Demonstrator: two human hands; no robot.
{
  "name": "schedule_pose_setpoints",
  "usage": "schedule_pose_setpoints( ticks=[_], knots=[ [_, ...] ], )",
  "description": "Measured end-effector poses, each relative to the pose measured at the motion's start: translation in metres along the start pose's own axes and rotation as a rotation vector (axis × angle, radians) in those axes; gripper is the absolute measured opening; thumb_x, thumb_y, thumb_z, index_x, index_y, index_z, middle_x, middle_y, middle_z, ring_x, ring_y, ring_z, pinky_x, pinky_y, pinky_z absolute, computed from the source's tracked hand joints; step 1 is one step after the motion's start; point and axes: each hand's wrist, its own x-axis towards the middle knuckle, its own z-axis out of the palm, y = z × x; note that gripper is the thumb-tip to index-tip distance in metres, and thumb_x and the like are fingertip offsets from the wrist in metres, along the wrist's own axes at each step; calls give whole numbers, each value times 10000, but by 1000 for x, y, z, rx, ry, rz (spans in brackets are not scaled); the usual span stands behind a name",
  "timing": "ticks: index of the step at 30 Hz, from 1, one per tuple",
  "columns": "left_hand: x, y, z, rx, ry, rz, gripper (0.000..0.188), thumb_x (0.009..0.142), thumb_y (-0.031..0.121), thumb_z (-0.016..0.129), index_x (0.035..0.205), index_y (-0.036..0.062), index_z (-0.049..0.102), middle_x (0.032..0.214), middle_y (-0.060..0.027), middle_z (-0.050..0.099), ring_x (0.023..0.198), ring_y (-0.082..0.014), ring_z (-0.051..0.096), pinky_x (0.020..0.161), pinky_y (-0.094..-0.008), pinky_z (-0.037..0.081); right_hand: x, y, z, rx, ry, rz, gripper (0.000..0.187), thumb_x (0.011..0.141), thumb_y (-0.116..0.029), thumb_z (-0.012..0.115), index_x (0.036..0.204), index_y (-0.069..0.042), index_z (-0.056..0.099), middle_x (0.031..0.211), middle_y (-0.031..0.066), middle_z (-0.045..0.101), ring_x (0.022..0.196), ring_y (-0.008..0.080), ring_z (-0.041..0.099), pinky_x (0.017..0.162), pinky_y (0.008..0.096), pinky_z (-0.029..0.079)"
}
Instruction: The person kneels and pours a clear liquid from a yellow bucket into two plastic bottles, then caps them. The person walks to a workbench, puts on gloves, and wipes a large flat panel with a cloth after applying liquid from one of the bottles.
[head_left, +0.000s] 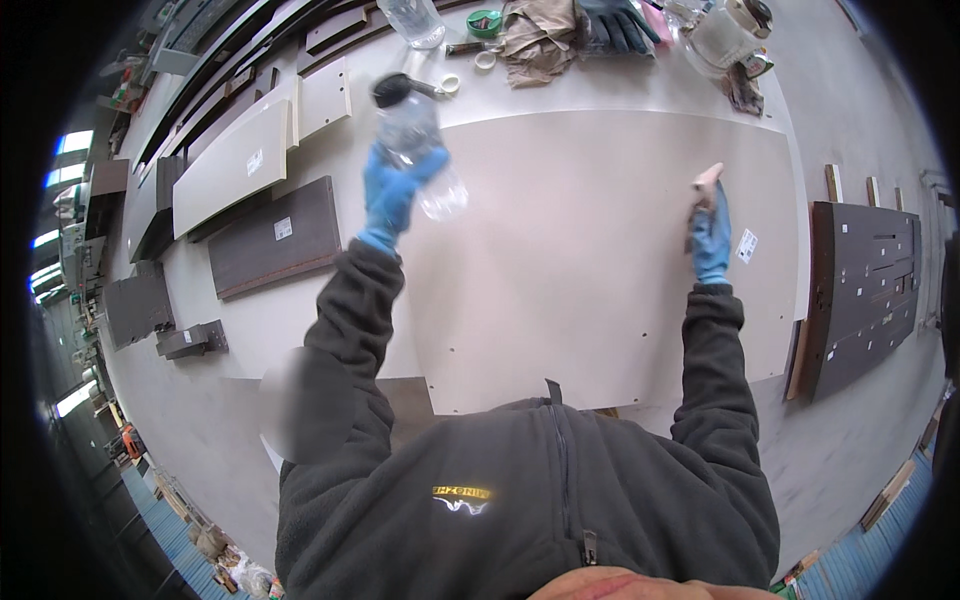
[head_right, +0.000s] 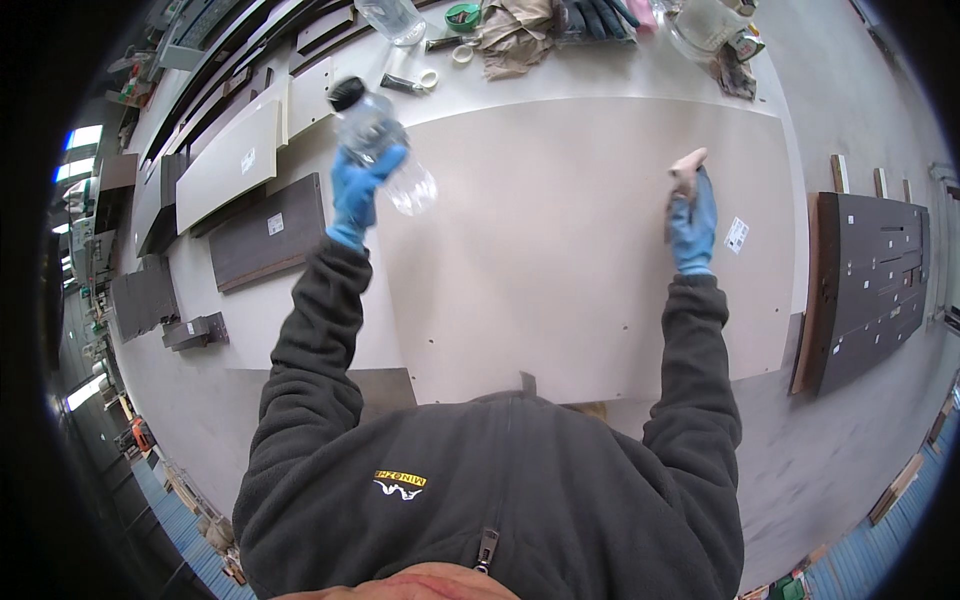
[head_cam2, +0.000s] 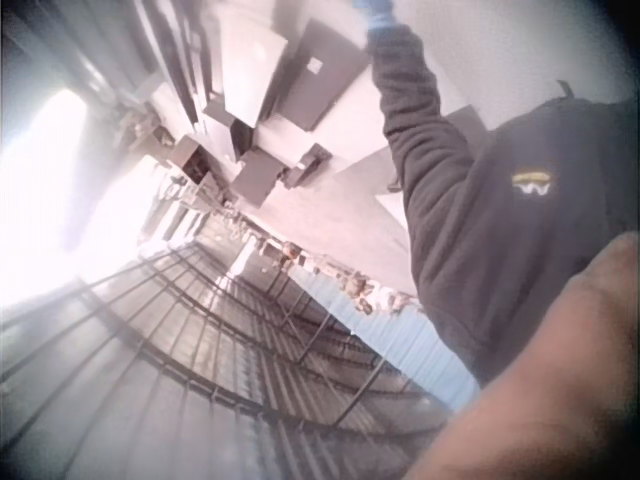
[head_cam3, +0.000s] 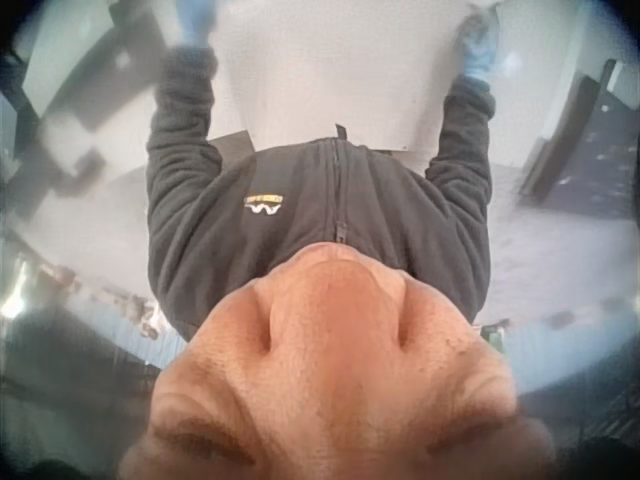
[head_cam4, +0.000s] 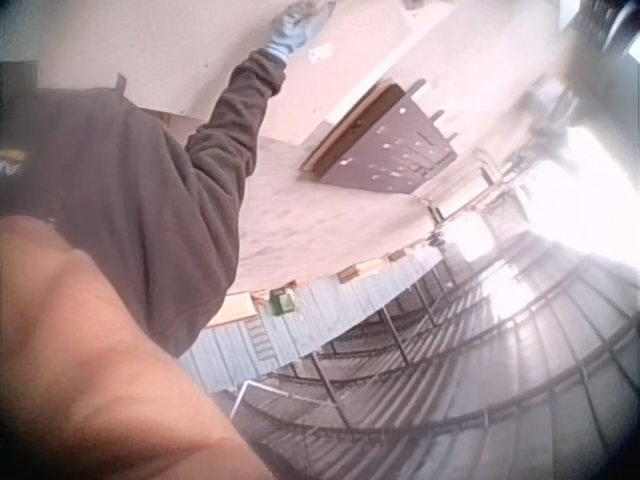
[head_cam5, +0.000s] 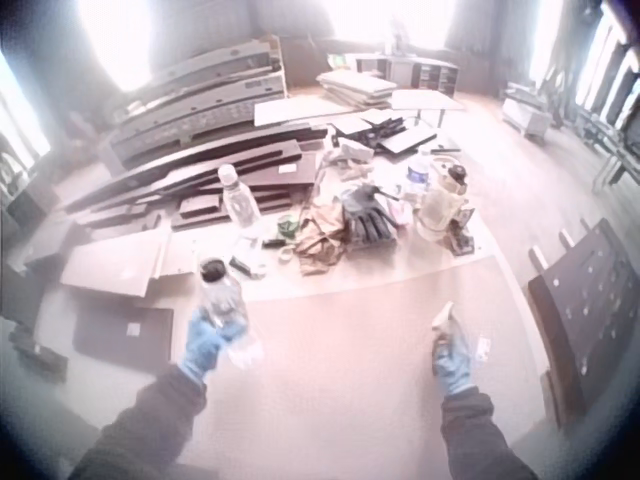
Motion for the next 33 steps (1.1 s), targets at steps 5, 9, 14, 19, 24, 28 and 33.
schedule_pose_setpoints(
  ticks=[5,9,14,19,24,28,33],
  knots=[
    [121,-5,-60,65,195,279,584,765,116,918,1260,56,613,1136,-38,702,990,-174,684,940,-345,560,27,-53,114,-752,77,-374,601,953,-516,593,1393,-106,558,1616,179,404,1508,394,344,1181,642,261],
    [215,-35,-94,-5,256,329,672,704,97,966,1245,64,569,1169,-62,692,1025,-175,672,958,-333,557,-10,-141,228,-638,-275,-575,697,878,-519,678,1435,-121,547,1671,191,331,1552,423,289,1220,679,216],
    [286,-77,-112,-27,308,436,699,690,102,971,1258,50,566,1179,-73,697,1039,-194,683,976,-333,560,13,-190,294,-541,-199,-776,631,834,-524,698,1311,-121,609,1573,175,461,1492,412,369,1139,667,313],
    [310,-96,-120,-137,274,471,610,721,48,945,1253,56,647,1173,-54,731,1020,-188,705,997,-344,560,55,-227,374,-468,-241,-865,658,852,-513,692,1372,-121,595,1581,184,454,1493,411,363,1190,654,273],
    [306,-100,-124,150,247,488,538,859,203,869,1291,34,596,1153,-82,719,1028,-183,687,897,-346,562,-5,-239,359,-429,-446,-1034,659,817,-529,710,1289,-74,640,1536,198,512,1457,410,423,1194,624,298],
    [292,-100,-128,243,245,461,547,855,206,866,1294,26,594,1154,-88,718,1025,-193,687,897,-354,561,-13,-239,356,-309,-521,-1093,650,839,-528,687,1283,-54,646,1526,191,525,1462,377,441,1183,612,334],
    [276,-88,-128,409,310,282,653,834,356,867,1300,-3,582,1167,-129,722,1057,-265,694,927,-375,557,53,-253,422,-368,-286,-1040,694,844,-579,686,1319,-73,657,1543,159,516,1472,355,408,1218,574,287]
  ],
)
